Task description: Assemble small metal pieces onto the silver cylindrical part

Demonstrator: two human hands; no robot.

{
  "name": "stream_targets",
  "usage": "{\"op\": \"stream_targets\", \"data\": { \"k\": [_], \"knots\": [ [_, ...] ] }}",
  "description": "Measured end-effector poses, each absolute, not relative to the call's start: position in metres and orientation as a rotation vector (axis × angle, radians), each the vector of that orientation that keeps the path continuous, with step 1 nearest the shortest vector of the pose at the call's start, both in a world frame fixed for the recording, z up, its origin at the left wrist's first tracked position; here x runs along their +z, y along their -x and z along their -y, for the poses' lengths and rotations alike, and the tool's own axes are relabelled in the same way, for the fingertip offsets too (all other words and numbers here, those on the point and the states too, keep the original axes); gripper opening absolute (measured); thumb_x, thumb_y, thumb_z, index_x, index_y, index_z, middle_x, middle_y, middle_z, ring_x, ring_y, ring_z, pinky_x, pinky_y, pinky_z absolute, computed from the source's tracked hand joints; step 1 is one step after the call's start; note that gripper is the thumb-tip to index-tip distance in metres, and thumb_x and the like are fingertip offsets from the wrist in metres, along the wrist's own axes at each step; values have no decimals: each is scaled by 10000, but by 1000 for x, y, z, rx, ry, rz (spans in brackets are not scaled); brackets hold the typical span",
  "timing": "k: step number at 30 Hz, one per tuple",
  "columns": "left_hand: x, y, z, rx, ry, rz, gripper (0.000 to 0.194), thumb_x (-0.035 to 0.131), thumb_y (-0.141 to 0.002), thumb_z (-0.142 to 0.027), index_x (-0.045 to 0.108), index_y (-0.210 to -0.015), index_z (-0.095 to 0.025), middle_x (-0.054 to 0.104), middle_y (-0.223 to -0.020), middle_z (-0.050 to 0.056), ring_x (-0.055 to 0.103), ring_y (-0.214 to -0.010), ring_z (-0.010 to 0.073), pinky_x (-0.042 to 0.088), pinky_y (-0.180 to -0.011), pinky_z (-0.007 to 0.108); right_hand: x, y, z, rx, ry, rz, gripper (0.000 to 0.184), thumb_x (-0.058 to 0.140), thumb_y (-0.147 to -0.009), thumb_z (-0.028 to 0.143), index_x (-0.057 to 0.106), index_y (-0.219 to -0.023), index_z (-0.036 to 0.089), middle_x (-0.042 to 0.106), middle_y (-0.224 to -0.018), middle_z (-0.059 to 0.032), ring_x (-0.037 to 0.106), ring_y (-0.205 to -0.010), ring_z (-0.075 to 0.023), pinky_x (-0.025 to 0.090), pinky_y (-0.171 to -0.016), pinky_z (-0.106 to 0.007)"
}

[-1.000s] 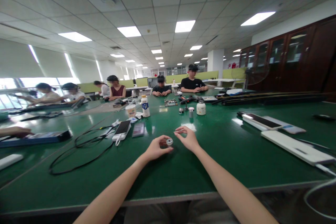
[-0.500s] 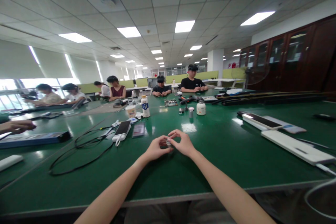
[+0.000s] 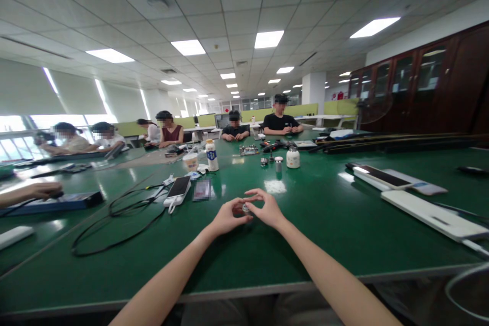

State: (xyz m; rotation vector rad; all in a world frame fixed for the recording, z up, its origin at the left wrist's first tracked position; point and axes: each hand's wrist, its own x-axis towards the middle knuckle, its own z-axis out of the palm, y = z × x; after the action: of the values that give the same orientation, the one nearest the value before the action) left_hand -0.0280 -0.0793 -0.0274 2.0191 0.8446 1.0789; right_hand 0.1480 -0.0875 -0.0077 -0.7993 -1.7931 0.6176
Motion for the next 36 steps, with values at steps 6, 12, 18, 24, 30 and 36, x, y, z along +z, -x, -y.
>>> {"op": "stream_targets", "data": {
  "k": [6,12,18,24,30,36],
  "knots": [
    [-27,28,80,1072,-2017,-840,459,733,-659,-276,559,-1059,-135,682,-937,91,656,-837,191,524,-776,306,-6,-146,89,556,820,1781,273,643,-723,255,602,-986,193,713,-808,-36,680,-804,-195,490,-840,-365],
    [-23,27,83,1074,-2035,-893,437,741,-650,-292,581,-1027,-141,684,-941,81,650,-842,178,511,-810,301,-13,-162,65,457,918,1589,212,634,-735,294,591,-917,196,715,-866,-50,680,-840,-202,500,-815,-351],
    [-21,28,84,1053,-2021,-909,444,742,-649,-311,581,-1028,-145,681,-951,82,649,-843,178,514,-804,301,-41,-194,35,537,1121,1775,178,667,-667,195,658,-844,211,720,-805,-23,688,-808,-215,516,-801,-376],
    [-22,28,84,1052,-2023,-923,441,742,-647,-302,584,-1029,-148,679,-962,80,649,-840,174,514,-804,301,-40,-192,34,556,1080,1763,152,665,-676,199,667,-828,191,720,-818,-50,689,-793,-217,523,-800,-388],
    [-24,28,82,1072,-2029,-887,437,736,-656,-299,583,-1034,-140,678,-957,84,648,-846,176,513,-807,302,-13,-169,61,550,872,1639,188,635,-740,285,604,-886,171,712,-867,-71,677,-840,-199,513,-823,-373],
    [-26,28,82,1087,-1994,-851,471,736,-656,-260,569,-1077,-129,678,-951,92,653,-842,184,522,-788,307,-3,-150,84,619,756,1794,180,637,-752,296,615,-878,169,701,-837,-51,674,-804,-184,521,-798,-348]
  ]
}}
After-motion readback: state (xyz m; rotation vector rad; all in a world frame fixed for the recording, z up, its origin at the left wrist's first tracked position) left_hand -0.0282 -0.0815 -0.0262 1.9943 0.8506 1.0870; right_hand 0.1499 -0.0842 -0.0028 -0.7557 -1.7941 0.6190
